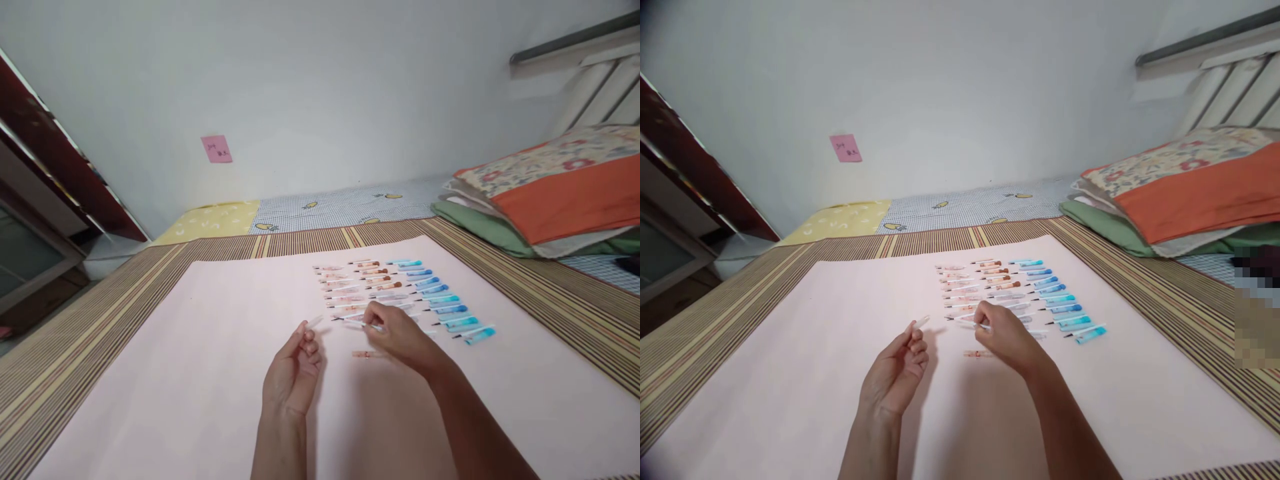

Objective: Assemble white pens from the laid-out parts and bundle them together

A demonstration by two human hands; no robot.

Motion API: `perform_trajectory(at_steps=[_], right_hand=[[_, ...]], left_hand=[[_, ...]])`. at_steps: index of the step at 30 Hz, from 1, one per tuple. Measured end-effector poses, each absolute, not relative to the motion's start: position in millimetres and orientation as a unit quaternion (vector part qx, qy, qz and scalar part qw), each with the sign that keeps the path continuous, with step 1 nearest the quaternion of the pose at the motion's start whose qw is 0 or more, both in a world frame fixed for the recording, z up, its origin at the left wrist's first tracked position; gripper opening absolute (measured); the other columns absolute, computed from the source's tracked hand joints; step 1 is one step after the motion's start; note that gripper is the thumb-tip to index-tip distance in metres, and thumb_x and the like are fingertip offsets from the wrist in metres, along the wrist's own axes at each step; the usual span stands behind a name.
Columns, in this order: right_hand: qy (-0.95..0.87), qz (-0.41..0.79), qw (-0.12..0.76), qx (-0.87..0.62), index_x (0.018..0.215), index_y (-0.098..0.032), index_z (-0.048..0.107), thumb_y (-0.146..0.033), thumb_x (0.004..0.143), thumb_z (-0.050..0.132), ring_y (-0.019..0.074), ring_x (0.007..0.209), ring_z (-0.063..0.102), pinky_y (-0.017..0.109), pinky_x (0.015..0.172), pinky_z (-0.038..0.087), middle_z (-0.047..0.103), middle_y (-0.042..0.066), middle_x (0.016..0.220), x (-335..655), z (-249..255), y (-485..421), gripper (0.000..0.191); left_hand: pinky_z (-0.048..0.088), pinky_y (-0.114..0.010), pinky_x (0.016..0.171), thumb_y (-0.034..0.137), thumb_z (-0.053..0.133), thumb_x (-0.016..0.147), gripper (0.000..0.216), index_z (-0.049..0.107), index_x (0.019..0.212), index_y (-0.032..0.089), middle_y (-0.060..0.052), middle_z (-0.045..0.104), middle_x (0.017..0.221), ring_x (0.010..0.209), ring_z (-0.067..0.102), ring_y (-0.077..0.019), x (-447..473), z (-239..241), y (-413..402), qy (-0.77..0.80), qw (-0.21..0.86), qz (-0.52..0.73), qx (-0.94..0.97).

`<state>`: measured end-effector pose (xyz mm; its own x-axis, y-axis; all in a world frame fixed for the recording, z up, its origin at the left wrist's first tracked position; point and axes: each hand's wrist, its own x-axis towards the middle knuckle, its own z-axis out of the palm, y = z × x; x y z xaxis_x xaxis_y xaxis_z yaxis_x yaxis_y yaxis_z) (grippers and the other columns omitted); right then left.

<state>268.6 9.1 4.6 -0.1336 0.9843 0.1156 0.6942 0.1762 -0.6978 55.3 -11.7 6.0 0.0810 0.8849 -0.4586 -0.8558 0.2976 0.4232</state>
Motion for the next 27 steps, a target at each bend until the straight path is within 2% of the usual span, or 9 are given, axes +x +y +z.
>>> perform_trajectory(at_steps=[2,5,8,15,27], right_hand=[[-0.673,0.317,0.378,-0.551,0.081,-0.021,0.06,-0.025,0.084,0.057,0.0152,0.068,0.054,0.027,0.062,0.039,0.062,-0.001,0.076,271.7,12.2,6.3,0.005],[-0.594,0.362,0.49,-0.526,0.087,-0.02,0.065,-0.036,0.082,0.065,0.0143,0.063,0.055,0.027,0.06,0.043,0.064,0.0,0.075,273.0,22.1,4.5,0.017],[-0.557,0.357,0.544,-0.515,0.087,-0.019,0.068,-0.038,0.08,0.069,0.0142,0.061,0.055,0.027,0.058,0.045,0.063,0.0,0.071,272.4,28.8,3.3,0.02],[-0.611,0.318,0.507,-0.518,0.086,-0.02,0.065,-0.035,0.086,0.06,0.0124,0.058,0.048,0.024,0.051,0.038,0.058,-0.001,0.07,265.1,39.2,-5.2,0.015],[-0.646,0.323,0.476,-0.501,0.086,-0.021,0.063,-0.034,0.091,0.057,0.0134,0.063,0.052,0.025,0.058,0.041,0.06,-0.002,0.073,258.9,43.1,-10.3,0.015]], left_hand=[[0.035,-0.016,0.042,0.006,0.054,0.094,0.01,0.062,0.089,0.009,-0.002,0.055,0.069,0.051,0.045,-0.0065,56.8,6.1,-11.5,0.329,0.738,0.589,0.019],[0.036,-0.016,0.042,0.006,0.055,0.094,0.01,0.062,0.088,0.009,-0.002,0.055,0.069,0.051,0.045,-0.0064,58.9,6.8,-11.9,0.327,0.74,0.587,0.015],[0.036,-0.016,0.042,0.006,0.055,0.093,0.01,0.062,0.087,0.01,-0.001,0.055,0.069,0.05,0.045,-0.0063,59.8,7.9,-12.9,0.329,0.742,0.585,0.013],[0.036,-0.016,0.043,0.006,0.059,0.091,0.006,0.064,0.089,0.009,-0.001,0.056,0.069,0.051,0.047,-0.0064,59.2,5.9,-13.0,0.319,0.747,0.582,0.028],[0.038,-0.017,0.045,0.009,0.068,0.085,0.007,0.067,0.091,0.009,-0.002,0.057,0.071,0.055,0.049,-0.0077,64.5,4.9,-15.6,0.321,0.745,0.581,0.065]])
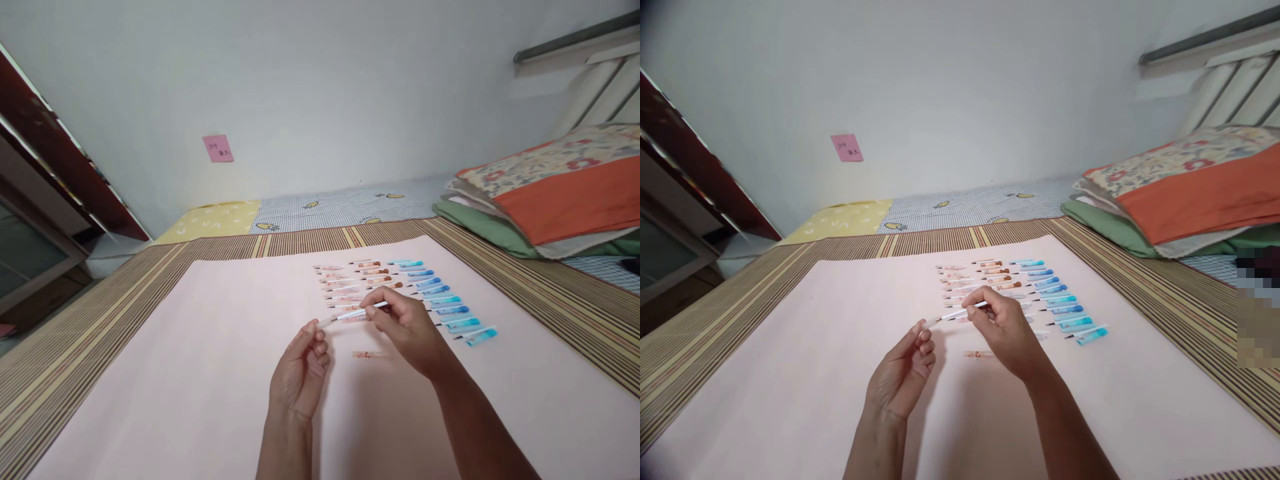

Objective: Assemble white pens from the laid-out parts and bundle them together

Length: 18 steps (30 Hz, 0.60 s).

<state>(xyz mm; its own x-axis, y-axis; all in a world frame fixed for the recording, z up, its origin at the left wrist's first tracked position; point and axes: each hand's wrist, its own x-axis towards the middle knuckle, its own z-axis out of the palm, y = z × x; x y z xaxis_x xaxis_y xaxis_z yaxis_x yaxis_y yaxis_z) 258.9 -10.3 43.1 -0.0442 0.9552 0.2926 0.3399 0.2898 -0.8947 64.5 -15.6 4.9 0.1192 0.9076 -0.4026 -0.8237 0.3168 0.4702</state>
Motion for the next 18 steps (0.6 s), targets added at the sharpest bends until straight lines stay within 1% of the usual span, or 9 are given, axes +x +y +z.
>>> perform_trajectory(at_steps=[4,10,12,14,16,18], right_hand=[[-0.647,0.33,0.471,-0.501,0.088,-0.022,0.063,-0.036,0.092,0.057,0.0148,0.066,0.056,0.026,0.061,0.043,0.061,-0.001,0.074,259.2,43.3,-10.3,0.016],[-0.651,0.358,0.459,-0.488,0.089,-0.021,0.065,-0.035,0.092,0.057,0.0145,0.066,0.056,0.026,0.061,0.044,0.063,0.0,0.076,255.6,43.8,-12.3,0.016],[-0.648,0.378,0.448,-0.486,0.095,-0.022,0.066,-0.035,0.092,0.057,0.0143,0.067,0.057,0.025,0.061,0.045,0.065,0.0,0.08,250.7,43.9,-13.9,0.017],[-0.647,0.394,0.436,-0.486,0.104,-0.023,0.067,-0.037,0.094,0.055,0.0147,0.071,0.059,0.024,0.061,0.046,0.066,0.0,0.084,245.6,44.2,-15.4,0.021],[-0.655,0.395,0.427,-0.483,0.113,-0.024,0.066,-0.04,0.095,0.053,0.0159,0.076,0.061,0.025,0.062,0.048,0.066,0.001,0.087,242.4,44.6,-16.3,0.027],[-0.663,0.386,0.426,-0.48,0.116,-0.024,0.065,-0.041,0.096,0.053,0.0167,0.078,0.061,0.026,0.065,0.049,0.066,0.002,0.087,241.8,44.9,-16.5,0.03]], left_hand=[[0.038,-0.017,0.047,0.01,0.073,0.081,0.012,0.067,0.091,0.01,-0.002,0.057,0.072,0.055,0.049,-0.0075,64.0,5.5,-15.8,0.326,0.74,0.582,0.077],[0.04,-0.016,0.049,0.012,0.081,0.073,0.023,0.068,0.092,0.011,-0.003,0.061,0.073,0.057,0.052,-0.008,67.9,6.5,-18.9,0.315,0.749,0.57,0.123],[0.042,-0.016,0.05,0.012,0.083,0.071,0.026,0.069,0.093,0.01,-0.004,0.064,0.074,0.057,0.053,-0.0082,70.7,6.2,-19.8,0.307,0.754,0.567,0.128],[0.044,-0.016,0.052,0.011,0.084,0.07,0.028,0.07,0.094,0.008,-0.005,0.065,0.074,0.058,0.055,-0.0084,73.2,5.8,-20.3,0.3,0.757,0.567,0.125],[0.045,-0.016,0.054,0.011,0.085,0.069,0.028,0.071,0.093,0.008,-0.006,0.067,0.074,0.058,0.056,-0.0084,74.7,5.7,-20.4,0.296,0.758,0.569,0.121],[0.046,-0.016,0.055,0.011,0.086,0.068,0.028,0.072,0.093,0.008,-0.007,0.068,0.074,0.059,0.057,-0.0087,75.3,6.2,-20.4,0.299,0.749,0.578,0.125]])
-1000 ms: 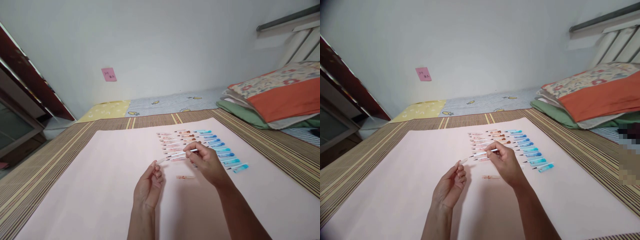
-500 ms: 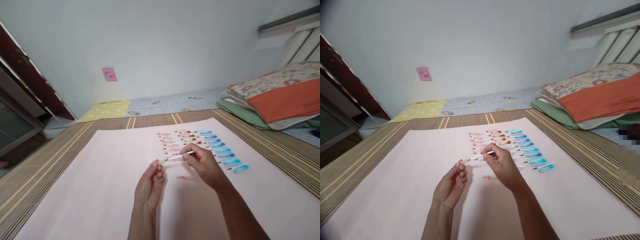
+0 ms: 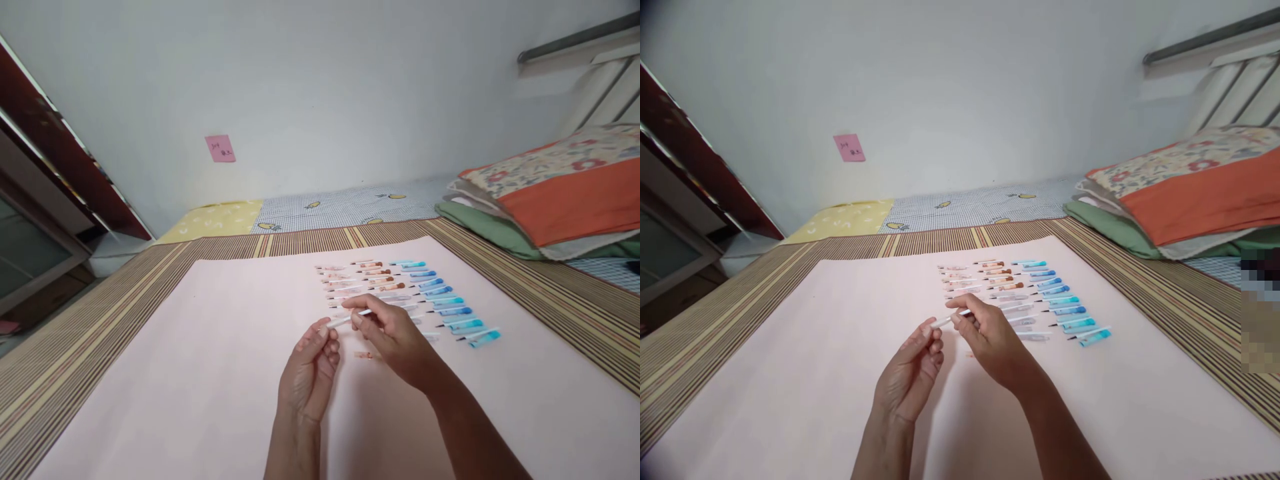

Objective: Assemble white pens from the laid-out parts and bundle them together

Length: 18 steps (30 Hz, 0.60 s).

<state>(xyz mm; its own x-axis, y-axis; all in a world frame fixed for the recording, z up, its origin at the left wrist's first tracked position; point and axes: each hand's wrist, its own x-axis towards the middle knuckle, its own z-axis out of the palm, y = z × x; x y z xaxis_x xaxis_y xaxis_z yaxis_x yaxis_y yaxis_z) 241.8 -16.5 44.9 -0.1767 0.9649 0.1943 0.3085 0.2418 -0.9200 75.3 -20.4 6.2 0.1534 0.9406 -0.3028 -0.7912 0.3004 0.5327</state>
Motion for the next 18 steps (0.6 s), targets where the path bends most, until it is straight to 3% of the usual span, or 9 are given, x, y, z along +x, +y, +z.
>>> perform_trajectory(at_steps=[12,18], right_hand=[[-0.614,0.374,0.505,-0.478,0.129,-0.022,0.06,-0.043,0.093,0.059,0.0139,0.066,0.058,0.028,0.064,0.05,0.063,0.002,0.087,247.4,42.4,-9.5,0.042],[-0.587,0.389,0.535,-0.468,0.101,-0.019,0.072,-0.041,0.09,0.064,0.0132,0.059,0.052,0.026,0.058,0.045,0.057,-0.002,0.062,253.1,36.0,-3.6,0.026]], left_hand=[[0.048,-0.016,0.062,0.018,0.093,0.061,0.04,0.073,0.096,0.013,-0.006,0.071,0.076,0.064,0.06,-0.0088,80.4,9.6,-22.6,0.309,0.703,0.616,0.177],[0.046,-0.016,0.059,0.022,0.094,0.059,0.042,0.073,0.094,0.014,-0.004,0.071,0.075,0.063,0.058,-0.008,81.0,9.8,-22.6,0.314,0.695,0.622,0.178]])
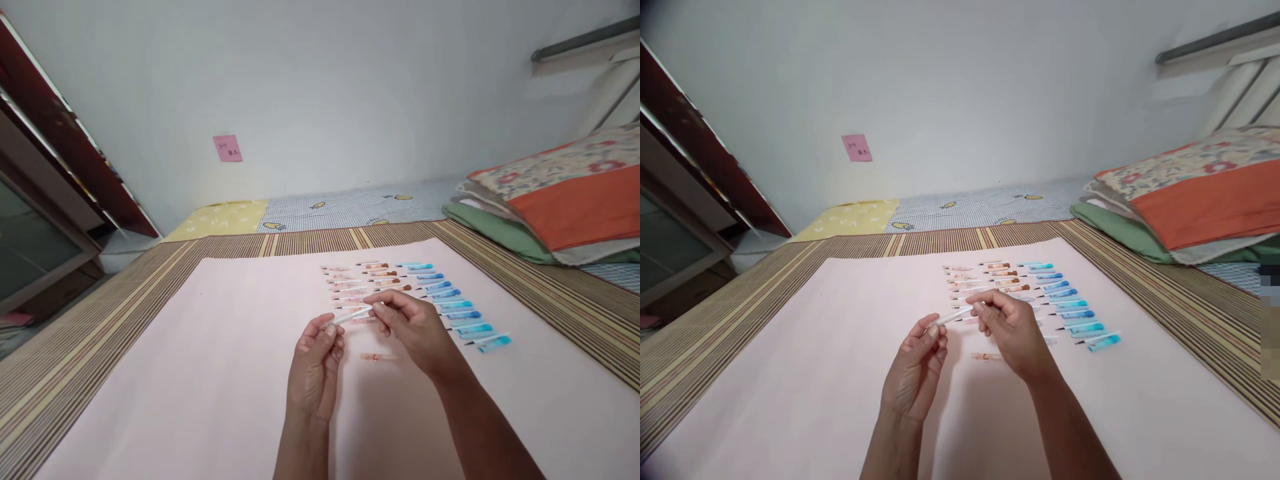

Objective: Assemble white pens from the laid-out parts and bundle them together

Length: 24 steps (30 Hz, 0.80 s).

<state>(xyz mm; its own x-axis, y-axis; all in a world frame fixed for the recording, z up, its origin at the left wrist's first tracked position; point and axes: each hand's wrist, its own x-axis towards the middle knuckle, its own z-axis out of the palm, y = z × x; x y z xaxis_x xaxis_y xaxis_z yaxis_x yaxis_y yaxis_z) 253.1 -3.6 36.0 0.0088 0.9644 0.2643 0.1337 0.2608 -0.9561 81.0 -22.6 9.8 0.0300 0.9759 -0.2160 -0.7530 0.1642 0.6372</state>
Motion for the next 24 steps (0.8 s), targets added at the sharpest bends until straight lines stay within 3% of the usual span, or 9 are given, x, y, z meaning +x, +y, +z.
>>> perform_trajectory(at_steps=[6,13,19,24], right_hand=[[-0.573,0.401,0.546,-0.461,0.092,-0.018,0.075,-0.042,0.089,0.065,0.0118,0.057,0.051,0.025,0.056,0.043,0.061,0.0,0.063,252.3,34.5,-2.9,0.025],[-0.586,0.415,0.532,-0.449,0.099,-0.019,0.076,-0.041,0.089,0.065,0.0118,0.059,0.052,0.026,0.057,0.044,0.065,0.001,0.071,252.1,36.0,-4.3,0.026],[-0.6,0.433,0.497,-0.453,0.11,-0.019,0.074,-0.038,0.09,0.064,0.0121,0.061,0.051,0.027,0.059,0.044,0.065,0.001,0.076,250.8,36.6,-6.3,0.029],[-0.616,0.462,0.455,-0.447,0.115,-0.02,0.07,-0.04,0.088,0.065,0.0132,0.065,0.053,0.028,0.062,0.044,0.061,0.0,0.078,247.6,38.8,-7.9,0.034]], left_hand=[[0.038,-0.017,0.053,0.03,0.094,0.059,0.039,0.075,0.089,0.012,-0.004,0.069,0.071,0.056,0.051,-0.0064,77.7,11.8,-20.4,0.36,0.692,0.579,0.238],[0.025,-0.021,0.048,0.041,0.086,0.068,0.039,0.076,0.09,0.011,-0.003,0.065,0.066,0.05,0.041,-0.0057,66.7,10.3,-20.3,0.4,0.668,0.514,0.359],[0.041,-0.027,0.067,0.038,0.073,0.083,0.028,0.068,0.095,0.014,-0.004,0.067,0.074,0.068,0.054,-0.0139,59.0,19.9,-24.1,0.395,0.628,0.415,0.526],[0.043,-0.03,0.074,0.033,0.061,0.091,0.015,0.059,0.091,0.017,-0.004,0.064,0.081,0.075,0.054,-0.0162,62.3,23.0,-28.4,0.359,0.629,0.404,0.559]])
